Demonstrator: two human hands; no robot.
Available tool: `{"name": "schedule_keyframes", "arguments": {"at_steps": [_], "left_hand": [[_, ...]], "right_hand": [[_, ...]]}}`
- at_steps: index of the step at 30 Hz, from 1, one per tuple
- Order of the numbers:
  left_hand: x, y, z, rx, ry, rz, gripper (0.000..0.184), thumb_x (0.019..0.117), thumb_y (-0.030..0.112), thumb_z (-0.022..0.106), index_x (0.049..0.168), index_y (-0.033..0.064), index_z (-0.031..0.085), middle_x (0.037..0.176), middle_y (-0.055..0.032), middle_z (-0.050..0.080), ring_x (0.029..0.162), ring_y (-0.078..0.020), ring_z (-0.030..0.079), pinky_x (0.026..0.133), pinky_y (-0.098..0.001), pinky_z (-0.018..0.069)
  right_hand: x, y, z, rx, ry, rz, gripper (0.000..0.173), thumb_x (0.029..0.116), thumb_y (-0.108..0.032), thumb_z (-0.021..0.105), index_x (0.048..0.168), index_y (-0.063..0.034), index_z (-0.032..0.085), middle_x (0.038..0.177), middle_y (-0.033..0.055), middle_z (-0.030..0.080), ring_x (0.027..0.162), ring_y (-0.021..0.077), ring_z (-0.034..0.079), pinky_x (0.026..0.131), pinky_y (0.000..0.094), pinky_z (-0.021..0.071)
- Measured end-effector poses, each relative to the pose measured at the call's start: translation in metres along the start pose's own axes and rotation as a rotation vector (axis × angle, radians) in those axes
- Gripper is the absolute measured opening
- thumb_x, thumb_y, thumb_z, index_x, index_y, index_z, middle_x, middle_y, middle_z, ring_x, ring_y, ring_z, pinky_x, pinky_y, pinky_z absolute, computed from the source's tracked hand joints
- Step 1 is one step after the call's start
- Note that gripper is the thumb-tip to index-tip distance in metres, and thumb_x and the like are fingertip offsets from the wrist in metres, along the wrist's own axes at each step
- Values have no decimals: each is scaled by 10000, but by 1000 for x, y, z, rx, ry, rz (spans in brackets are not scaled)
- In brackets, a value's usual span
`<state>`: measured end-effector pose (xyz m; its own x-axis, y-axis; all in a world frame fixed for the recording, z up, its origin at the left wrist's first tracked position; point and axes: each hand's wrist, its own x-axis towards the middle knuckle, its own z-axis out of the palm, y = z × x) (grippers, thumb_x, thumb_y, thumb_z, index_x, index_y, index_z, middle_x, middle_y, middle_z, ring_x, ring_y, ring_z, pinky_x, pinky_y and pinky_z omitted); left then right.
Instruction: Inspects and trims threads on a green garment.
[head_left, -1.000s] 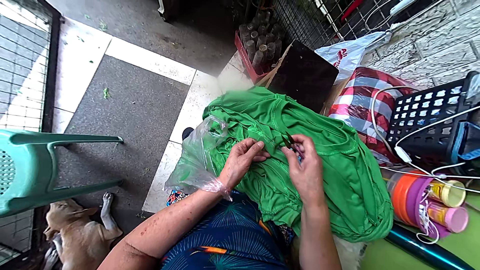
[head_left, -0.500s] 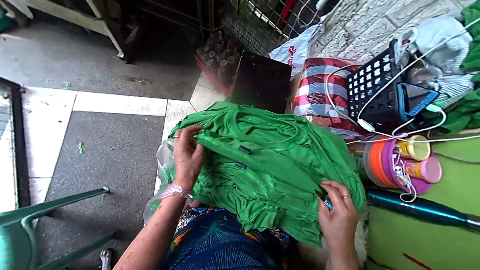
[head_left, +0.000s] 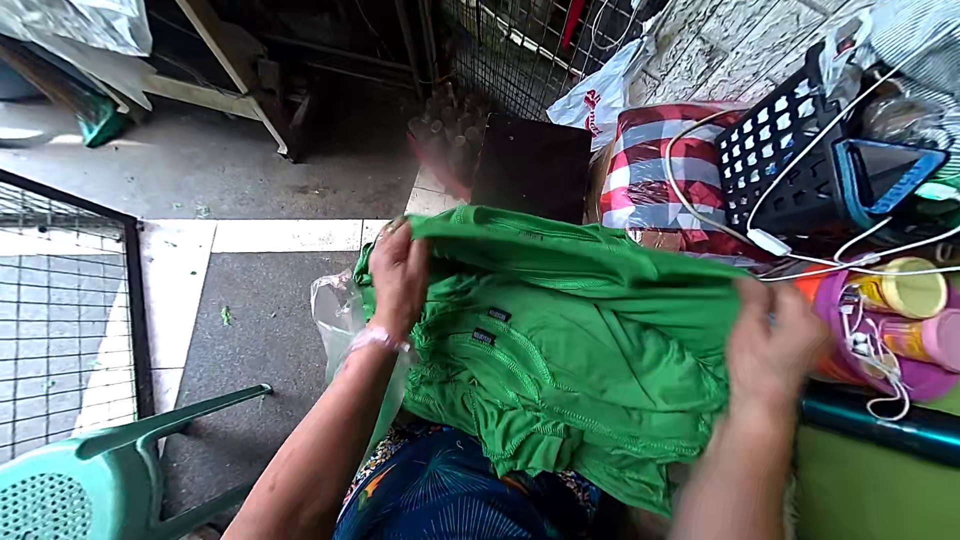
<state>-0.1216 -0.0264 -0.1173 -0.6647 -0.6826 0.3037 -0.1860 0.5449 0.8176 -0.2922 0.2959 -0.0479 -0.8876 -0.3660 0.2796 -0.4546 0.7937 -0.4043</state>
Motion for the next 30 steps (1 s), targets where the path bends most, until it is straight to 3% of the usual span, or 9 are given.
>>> {"name": "schedule_keyframes", "arguments": {"at_steps": [2, 4, 8, 14, 17, 20, 24, 27, 30], "left_hand": [[15, -39, 29, 258, -304, 13, 368, 1064, 191, 480, 1367, 66, 646, 1408, -257, 576, 1338, -463, 505, 1072, -673, 365], [17, -64, 50, 414, -539, -32, 433, 1104, 247, 382, 1499, 178, 543, 1524, -216, 500, 1441, -477, 401, 1145, -704, 241], [10, -69, 45, 407, -605, -50, 480, 1114, 291, 300, 1548, 182, 476, 1565, -178, 464, 1469, -442, 374, 1170, -684, 196], [0, -69, 29, 308, -611, -37, 499, 1105, 266, 344, 1554, 71, 437, 1597, -196, 410, 1498, -434, 327, 1205, -651, 152], [-4, -68, 5, 146, -608, -52, 449, 1078, 180, 471, 1492, 8, 501, 1571, -234, 428, 1488, -425, 350, 1217, -614, 205], [-20, -62, -29, -79, -487, -132, 378, 1067, 184, 481, 1372, 5, 616, 1486, -161, 547, 1419, -272, 478, 1190, -476, 351], [-64, -44, -69, -248, -268, -254, 291, 1079, 211, 497, 1214, -3, 641, 1303, -109, 662, 1151, -142, 653, 1012, -369, 522], [-83, -36, -69, -283, -164, -223, 211, 1041, 195, 558, 1084, 20, 667, 1101, -22, 694, 916, -24, 658, 847, -252, 552], [-88, -22, -50, -311, -168, -169, 182, 1008, 149, 596, 1010, -10, 684, 1021, -28, 672, 862, -15, 649, 800, -213, 565]], "right_hand": [[22, 6, 23, -93, -376, 231, 514, 1087, -366, 514, 1203, 120, 633, 1126, 395, 644, 1112, 582, 613, 935, 753, 434], [31, 0, 31, -167, -467, 313, 537, 1064, -419, 551, 1215, 91, 623, 1136, 382, 644, 1135, 580, 599, 935, 746, 421], [22, 2, 31, -156, -389, 288, 501, 1051, -402, 586, 1179, 81, 626, 1057, 366, 657, 1057, 571, 623, 881, 739, 436], [13, 9, 30, -63, -278, 244, 477, 1037, -377, 621, 1098, 96, 631, 984, 348, 646, 963, 534, 627, 835, 717, 439], [6, 6, 29, -82, -243, 222, 493, 1046, -380, 602, 1135, 104, 627, 1021, 367, 647, 992, 560, 627, 848, 743, 429], [-1, 8, 27, -58, -189, 189, 518, 1057, -394, 572, 1189, 105, 613, 1097, 378, 634, 1065, 565, 610, 903, 743, 425], [-16, 6, 10, 89, 72, 79, 502, 1047, -305, 578, 1250, 154, 576, 1233, 355, 600, 1185, 424, 596, 1039, 520, 472], [-29, -17, 0, 211, 255, 36, 355, 1043, -185, 574, 1147, 154, 590, 1085, 254, 626, 1017, 213, 607, 915, 321, 493], [-49, -58, -1, 368, 41, -71, 295, 1032, -146, 584, 1118, 136, 595, 1009, 178, 653, 890, 106, 624, 799, 266, 525]]}}
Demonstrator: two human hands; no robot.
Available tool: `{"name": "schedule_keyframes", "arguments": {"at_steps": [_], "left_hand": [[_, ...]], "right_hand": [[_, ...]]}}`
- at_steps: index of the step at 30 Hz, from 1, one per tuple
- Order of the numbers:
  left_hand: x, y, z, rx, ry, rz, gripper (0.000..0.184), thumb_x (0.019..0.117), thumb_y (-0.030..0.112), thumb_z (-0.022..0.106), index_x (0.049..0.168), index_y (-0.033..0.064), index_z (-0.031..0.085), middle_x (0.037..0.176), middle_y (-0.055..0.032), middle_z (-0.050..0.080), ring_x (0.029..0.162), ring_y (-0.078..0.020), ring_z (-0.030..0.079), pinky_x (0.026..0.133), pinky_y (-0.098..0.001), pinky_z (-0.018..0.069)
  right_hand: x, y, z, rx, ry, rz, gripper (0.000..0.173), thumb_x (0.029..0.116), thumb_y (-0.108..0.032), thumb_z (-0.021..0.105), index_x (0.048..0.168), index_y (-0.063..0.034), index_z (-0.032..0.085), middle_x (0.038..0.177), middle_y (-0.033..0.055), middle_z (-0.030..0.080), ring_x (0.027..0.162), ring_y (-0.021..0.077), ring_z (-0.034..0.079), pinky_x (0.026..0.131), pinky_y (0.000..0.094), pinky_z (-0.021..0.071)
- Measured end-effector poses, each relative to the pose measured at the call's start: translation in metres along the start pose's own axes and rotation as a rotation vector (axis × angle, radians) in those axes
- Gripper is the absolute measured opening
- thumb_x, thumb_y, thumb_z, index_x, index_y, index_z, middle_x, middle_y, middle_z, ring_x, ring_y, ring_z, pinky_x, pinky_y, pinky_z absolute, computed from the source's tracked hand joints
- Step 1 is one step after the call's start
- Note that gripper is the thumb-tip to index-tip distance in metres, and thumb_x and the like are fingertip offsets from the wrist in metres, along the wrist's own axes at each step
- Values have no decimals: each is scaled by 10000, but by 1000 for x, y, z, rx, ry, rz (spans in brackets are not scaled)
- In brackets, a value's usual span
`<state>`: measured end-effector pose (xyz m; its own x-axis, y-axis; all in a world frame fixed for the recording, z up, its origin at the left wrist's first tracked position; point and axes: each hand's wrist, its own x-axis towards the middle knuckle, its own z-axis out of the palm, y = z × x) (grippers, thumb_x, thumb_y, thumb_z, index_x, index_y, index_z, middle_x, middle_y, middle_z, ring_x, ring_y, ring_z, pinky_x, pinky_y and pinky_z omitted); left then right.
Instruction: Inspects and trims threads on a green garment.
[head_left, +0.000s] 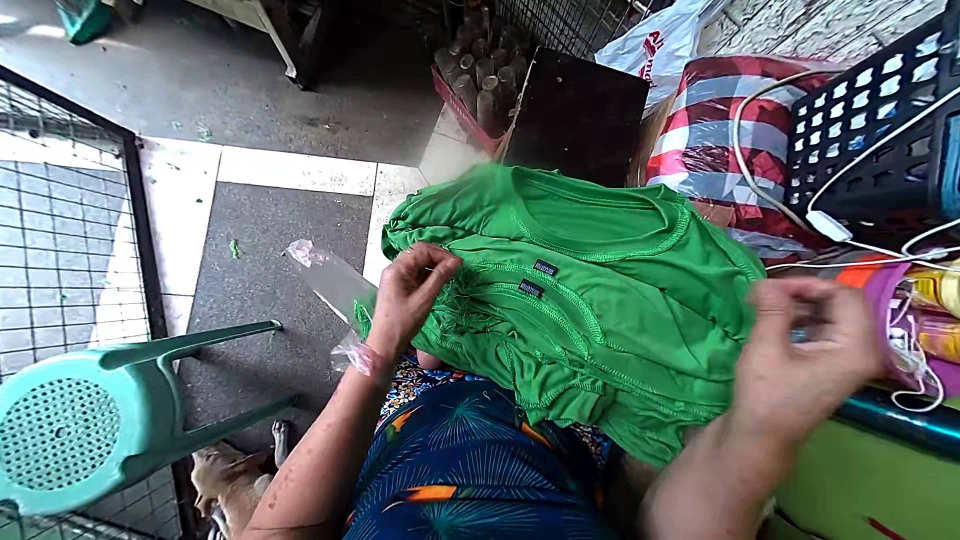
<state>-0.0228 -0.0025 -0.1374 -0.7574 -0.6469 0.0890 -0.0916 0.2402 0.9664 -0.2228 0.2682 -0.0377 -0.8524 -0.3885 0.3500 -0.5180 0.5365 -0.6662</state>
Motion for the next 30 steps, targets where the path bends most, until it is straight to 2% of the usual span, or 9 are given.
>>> {"name": "schedule_keyframes", "arguments": {"at_steps": [5, 10, 12, 15, 19, 23, 25, 28, 30], "left_hand": [[-1, -1, 39, 175, -57, 231, 150, 961, 86, 640, 966, -35, 728, 1006, -142, 697, 908, -152, 681, 838, -293, 574], [-4, -9, 51, 362, -10, 289, 205, 921, 193, 712, 1038, 32, 760, 1041, -152, 696, 969, -276, 670, 870, -423, 542], [0, -9, 54, 401, 22, 316, 280, 888, 278, 742, 1047, 48, 765, 1044, -153, 703, 981, -302, 661, 870, -456, 515], [8, -6, 63, 456, 57, 331, 421, 847, 385, 751, 1112, 58, 752, 1095, -174, 691, 1016, -352, 644, 875, -517, 492], [27, 0, 60, 429, 6, 277, 436, 751, 116, 695, 1176, 20, 710, 1199, -230, 657, 1101, -443, 615, 876, -606, 472], [32, 2, 27, 335, -314, 293, 199, 846, 124, 642, 970, 32, 769, 952, -149, 728, 940, -323, 694, 823, -529, 536], [34, 11, 7, 277, -506, 201, 240, 910, 234, 680, 1009, 42, 781, 987, -111, 739, 984, -260, 688, 874, -492, 536], [52, 12, -2, 278, -303, 142, 231, 990, 185, 641, 1070, -13, 730, 1046, -141, 736, 1001, -249, 705, 942, -469, 546], [82, -2, 10, 313, -74, 141, 227, 1001, 127, 609, 1105, -37, 727, 1051, -181, 730, 965, -261, 715, 918, -444, 563]], "right_hand": [[-32, -33, 66, -41, -472, -139, 203, 883, -84, 763, 1036, 38, 709, 1012, 191, 685, 789, 283, 697, 679, 453, 592], [-38, -34, 80, -190, -474, -174, 153, 873, 11, 681, 1011, 14, 746, 990, 198, 686, 743, 321, 696, 621, 487, 561], [-36, -29, 81, -101, -424, -155, 132, 895, 5, 651, 991, 21, 739, 969, 184, 684, 758, 270, 686, 656, 425, 564], [-33, -26, 79, 118, -317, -146, 140, 941, -59, 611, 947, 25, 723, 950, 113, 651, 804, 75, 607, 725, 179, 508], [-25, -26, 68, 173, -307, -204, 180, 960, -97, 592, 926, 32, 712, 945, 97, 645, 843, 23, 581, 763, 121, 469], [-18, -12, 45, -9, -508, -247, 187, 945, -94, 580, 945, 13, 733, 927, 134, 679, 783, 154, 642, 700, 277, 537], [-12, -12, 37, -42, -692, -282, 151, 899, -84, 619, 950, -1, 735, 925, 147, 684, 770, 236, 672, 668, 396, 556], [11, -41, 44, -126, -772, -364, 145, 900, -147, 730, 980, -26, 729, 897, 143, 688, 753, 304, 689, 633, 515, 546], [36, -70, 66, -139, -756, -423, 131, 889, -66, 736, 1013, -32, 717, 905, 144, 675, 757, 317, 681, 610, 521, 531]]}}
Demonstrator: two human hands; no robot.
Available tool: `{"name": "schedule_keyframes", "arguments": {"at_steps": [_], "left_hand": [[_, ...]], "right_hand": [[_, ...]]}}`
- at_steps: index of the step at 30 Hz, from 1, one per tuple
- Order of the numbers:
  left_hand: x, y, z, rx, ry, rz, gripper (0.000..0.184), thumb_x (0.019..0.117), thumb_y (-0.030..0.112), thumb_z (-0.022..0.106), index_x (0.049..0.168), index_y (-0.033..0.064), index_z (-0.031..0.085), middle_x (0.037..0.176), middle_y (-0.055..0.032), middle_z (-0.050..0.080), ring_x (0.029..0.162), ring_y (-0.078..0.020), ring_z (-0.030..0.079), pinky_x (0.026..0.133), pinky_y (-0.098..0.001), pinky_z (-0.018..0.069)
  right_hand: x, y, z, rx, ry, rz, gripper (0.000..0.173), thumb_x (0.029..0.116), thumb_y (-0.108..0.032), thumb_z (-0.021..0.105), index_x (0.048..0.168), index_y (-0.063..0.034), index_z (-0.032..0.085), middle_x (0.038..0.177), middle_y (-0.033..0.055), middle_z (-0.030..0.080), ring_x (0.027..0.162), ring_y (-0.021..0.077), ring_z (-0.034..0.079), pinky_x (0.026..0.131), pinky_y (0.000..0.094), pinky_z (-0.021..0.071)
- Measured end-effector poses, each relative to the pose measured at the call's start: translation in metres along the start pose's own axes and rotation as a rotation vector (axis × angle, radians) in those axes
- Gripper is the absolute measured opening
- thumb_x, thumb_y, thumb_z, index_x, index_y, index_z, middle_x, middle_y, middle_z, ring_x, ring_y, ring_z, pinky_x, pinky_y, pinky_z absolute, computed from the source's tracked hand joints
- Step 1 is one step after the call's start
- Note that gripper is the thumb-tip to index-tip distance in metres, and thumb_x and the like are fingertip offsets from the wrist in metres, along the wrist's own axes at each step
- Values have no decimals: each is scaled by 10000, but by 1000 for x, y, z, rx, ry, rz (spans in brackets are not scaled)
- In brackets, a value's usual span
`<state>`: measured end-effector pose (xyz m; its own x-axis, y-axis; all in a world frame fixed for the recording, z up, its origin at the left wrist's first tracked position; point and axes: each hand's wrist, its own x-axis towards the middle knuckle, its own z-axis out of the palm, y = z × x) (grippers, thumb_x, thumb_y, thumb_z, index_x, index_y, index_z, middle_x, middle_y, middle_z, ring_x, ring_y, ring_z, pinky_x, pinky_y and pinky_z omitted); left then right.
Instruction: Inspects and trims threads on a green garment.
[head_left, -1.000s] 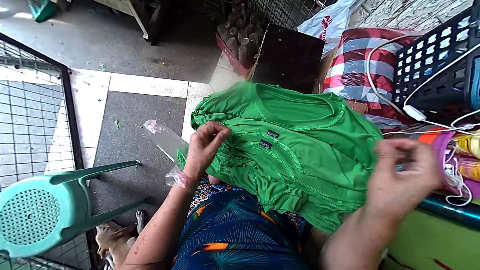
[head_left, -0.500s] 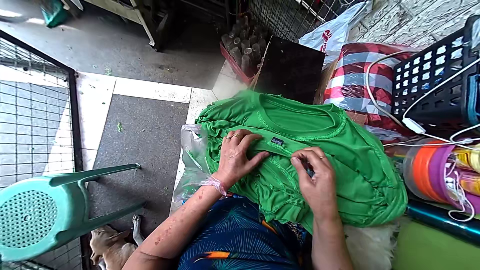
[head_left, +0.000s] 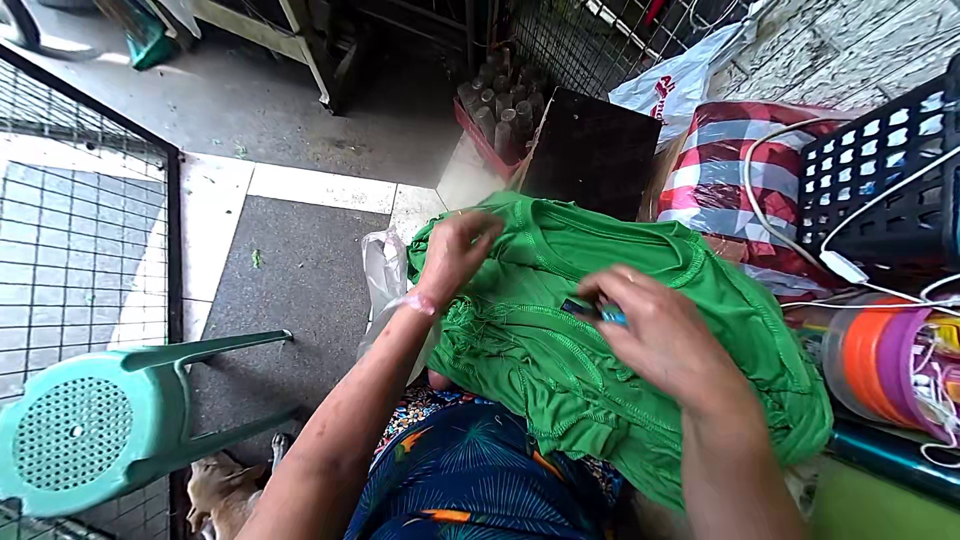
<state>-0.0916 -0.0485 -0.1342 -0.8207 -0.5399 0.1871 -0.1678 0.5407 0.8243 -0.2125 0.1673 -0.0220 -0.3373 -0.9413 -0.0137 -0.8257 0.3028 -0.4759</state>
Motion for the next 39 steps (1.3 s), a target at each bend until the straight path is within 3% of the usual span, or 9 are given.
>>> {"name": "schedule_keyframes", "arguments": {"at_steps": [4, 9, 13, 18, 21, 24, 29, 33, 39], "left_hand": [[38, -19, 31, 35, 94, -37, 205, 935, 63, 670, 1099, -40, 735, 1073, -235, 690, 984, -338, 681, 909, -482, 547], [33, -38, 45, 81, 121, -50, 226, 1017, 121, 599, 1062, -35, 757, 1036, -212, 742, 1018, -344, 718, 960, -511, 532], [27, -43, 46, 26, 143, -83, 256, 1046, 134, 548, 1076, -55, 718, 996, -200, 739, 953, -300, 723, 917, -489, 542], [23, -46, 47, -83, 169, -113, 253, 1052, 153, 542, 1083, -36, 706, 973, -152, 740, 921, -211, 713, 899, -427, 548], [16, -40, 43, -98, 157, -139, 253, 1055, 180, 546, 1078, -19, 699, 959, -140, 725, 899, -201, 695, 872, -424, 545], [10, -30, 43, -45, 195, -134, 240, 1039, 176, 571, 1036, -23, 704, 922, -152, 706, 856, -226, 678, 827, -431, 536], [-1, -18, 43, -16, 181, -38, 173, 1027, 124, 595, 1059, -11, 698, 1171, -182, 647, 973, -226, 668, 864, -363, 556], [-7, -13, 37, -47, 164, -27, 160, 1022, 86, 591, 1060, -37, 685, 1191, -195, 625, 1022, -229, 649, 894, -346, 540], [-54, -35, -23, -217, 362, -265, 391, 1103, 176, 352, 1148, -128, 594, 1055, -164, 684, 964, -142, 682, 951, -363, 553]], "right_hand": [[96, -2, 18, 183, -93, 143, 266, 998, -72, 634, 1247, 23, 626, 1112, 236, 685, 1028, 388, 679, 883, 582, 527], [125, 48, 78, 472, -2, 453, 323, 1008, -78, 620, 1289, 76, 582, 1145, 261, 663, 1025, 343, 664, 942, 492, 517], [120, 51, 78, 514, 38, 436, 305, 1004, -65, 626, 1277, 68, 592, 1100, 226, 673, 971, 282, 661, 907, 434, 523], [117, 45, 75, 379, -25, 348, 373, 982, -101, 663, 1297, 69, 558, 1121, 253, 655, 1023, 362, 654, 918, 522, 512], [110, 33, 73, 140, -93, 311, 343, 985, -70, 644, 1311, 23, 589, 1198, 281, 656, 1105, 444, 661, 918, 617, 512], [105, 24, 78, -42, -72, 261, 313, 975, -28, 627, 1284, 20, 623, 1157, 301, 673, 1059, 479, 674, 879, 632, 512], [104, 25, 89, -152, 27, 150, 243, 993, -19, 588, 1222, 7, 665, 1032, 294, 698, 980, 478, 694, 838, 610, 515], [104, 27, 91, -148, 65, 125, 236, 1022, -33, 551, 1217, -12, 682, 987, 276, 713, 949, 465, 708, 812, 604, 522], [107, 32, 77, 102, 45, 340, 359, 1021, -106, 599, 1349, 34, 558, 1128, 287, 691, 1042, 474, 686, 873, 651, 518]]}}
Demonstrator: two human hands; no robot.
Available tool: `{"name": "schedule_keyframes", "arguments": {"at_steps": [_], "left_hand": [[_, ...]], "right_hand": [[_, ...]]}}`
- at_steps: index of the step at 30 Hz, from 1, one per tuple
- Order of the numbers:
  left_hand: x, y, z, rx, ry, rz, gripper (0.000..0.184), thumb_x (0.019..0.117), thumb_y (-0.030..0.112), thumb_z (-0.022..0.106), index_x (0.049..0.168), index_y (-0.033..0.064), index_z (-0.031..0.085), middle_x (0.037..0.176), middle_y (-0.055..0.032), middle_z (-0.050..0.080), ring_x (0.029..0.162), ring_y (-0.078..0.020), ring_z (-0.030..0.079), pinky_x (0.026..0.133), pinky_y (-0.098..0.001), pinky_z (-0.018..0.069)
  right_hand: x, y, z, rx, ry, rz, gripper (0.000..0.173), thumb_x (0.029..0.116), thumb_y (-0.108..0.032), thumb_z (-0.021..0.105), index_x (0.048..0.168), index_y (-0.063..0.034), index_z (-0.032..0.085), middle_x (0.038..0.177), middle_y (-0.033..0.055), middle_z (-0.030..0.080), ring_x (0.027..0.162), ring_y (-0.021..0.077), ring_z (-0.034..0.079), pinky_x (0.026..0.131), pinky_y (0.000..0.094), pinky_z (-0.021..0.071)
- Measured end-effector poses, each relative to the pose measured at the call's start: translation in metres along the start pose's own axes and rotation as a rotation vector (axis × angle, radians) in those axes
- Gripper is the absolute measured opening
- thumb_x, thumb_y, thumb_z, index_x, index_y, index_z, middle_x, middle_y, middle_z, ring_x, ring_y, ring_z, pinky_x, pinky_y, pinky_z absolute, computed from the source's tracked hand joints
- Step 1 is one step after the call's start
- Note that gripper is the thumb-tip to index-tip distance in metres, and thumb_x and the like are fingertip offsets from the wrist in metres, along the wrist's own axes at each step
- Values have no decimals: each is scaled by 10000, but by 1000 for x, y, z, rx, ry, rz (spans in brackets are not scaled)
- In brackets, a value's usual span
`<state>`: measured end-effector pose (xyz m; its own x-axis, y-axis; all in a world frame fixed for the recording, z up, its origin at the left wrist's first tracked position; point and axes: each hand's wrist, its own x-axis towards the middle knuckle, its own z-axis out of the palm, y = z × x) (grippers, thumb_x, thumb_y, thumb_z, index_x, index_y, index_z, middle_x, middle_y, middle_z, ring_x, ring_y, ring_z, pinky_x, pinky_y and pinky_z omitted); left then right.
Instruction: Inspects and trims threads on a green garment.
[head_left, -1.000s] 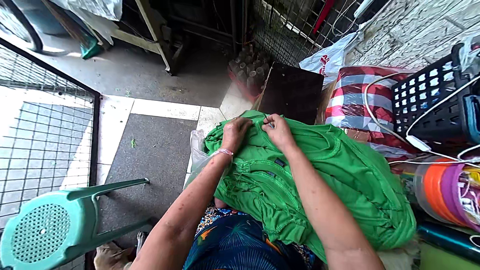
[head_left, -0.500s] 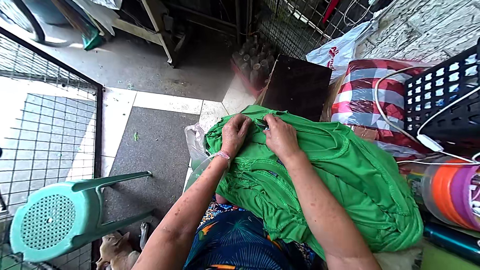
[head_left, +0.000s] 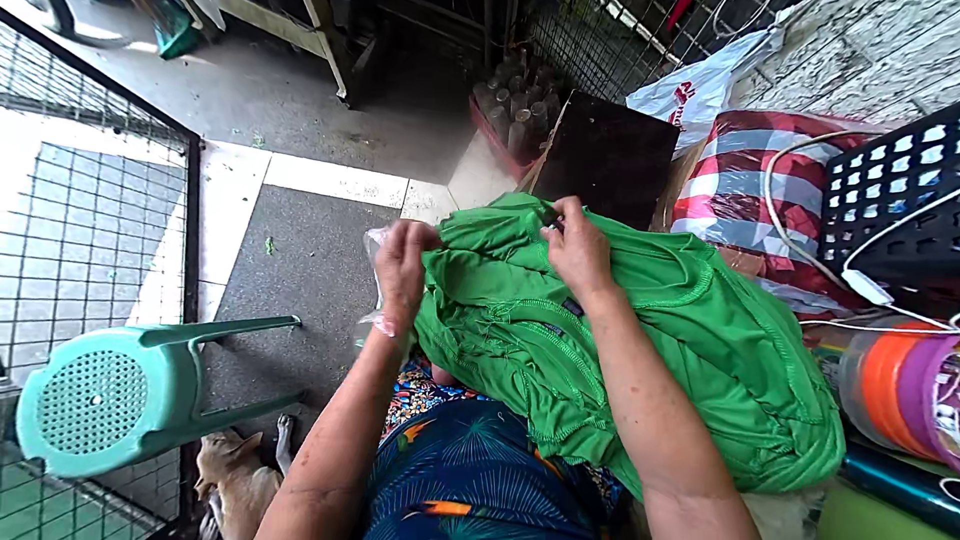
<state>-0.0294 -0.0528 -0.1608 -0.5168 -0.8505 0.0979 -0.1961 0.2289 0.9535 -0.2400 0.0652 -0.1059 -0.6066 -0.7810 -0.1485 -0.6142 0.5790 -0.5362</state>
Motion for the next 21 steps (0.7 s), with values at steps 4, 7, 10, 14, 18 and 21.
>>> {"name": "schedule_keyframes", "arguments": {"at_steps": [4, 7, 10, 14, 18, 21], "left_hand": [[-28, -30, -49, 399, 129, -152, 385, 1069, 287, 535, 1080, -76, 664, 1100, -256, 647, 971, -348, 647, 870, -530, 519], [-43, -27, -46, 415, -11, -218, 565, 978, 175, 691, 1451, -40, 469, 1449, -334, 468, 1237, -471, 561, 991, -591, 486], [-64, -7, -8, 245, -65, 119, 292, 955, 64, 649, 1186, -114, 632, 1190, -266, 639, 983, -295, 685, 869, -431, 586], [-71, 16, 46, 177, -184, 421, 290, 894, 242, 760, 1068, 13, 733, 1098, -180, 684, 1033, -282, 672, 899, -429, 564], [-57, 27, 68, 329, -157, 410, 288, 877, 288, 729, 1016, 35, 738, 1038, -187, 690, 976, -371, 665, 814, -521, 527], [-48, 31, 73, 376, -97, 449, 149, 932, 137, 633, 906, 31, 735, 866, -148, 689, 848, -336, 670, 750, -483, 509]], "right_hand": [[0, 5, 2, 170, 113, -103, 383, 955, -92, 681, 1286, 70, 579, 1124, 259, 674, 1030, 381, 676, 901, 542, 530], [-15, 0, -12, 287, 42, -175, 356, 928, -87, 724, 1218, 69, 590, 988, 197, 668, 868, 245, 653, 817, 389, 538], [-53, -9, -38, 279, -222, -246, 246, 922, -60, 742, 1113, 41, 623, 952, 160, 675, 805, 219, 661, 746, 395, 567], [-83, -1, -34, 4, -261, -337, 273, 836, -119, 836, 1026, 15, 692, 977, 180, 670, 837, 320, 678, 715, 527, 554], [-88, 11, -16, -56, -97, -356, 92, 879, 14, 694, 960, 57, 705, 935, 218, 649, 768, 352, 671, 648, 525, 551], [-87, 15, -10, 32, -68, -354, 220, 886, -131, 767, 1000, 47, 706, 958, 192, 654, 801, 297, 662, 696, 467, 551]]}}
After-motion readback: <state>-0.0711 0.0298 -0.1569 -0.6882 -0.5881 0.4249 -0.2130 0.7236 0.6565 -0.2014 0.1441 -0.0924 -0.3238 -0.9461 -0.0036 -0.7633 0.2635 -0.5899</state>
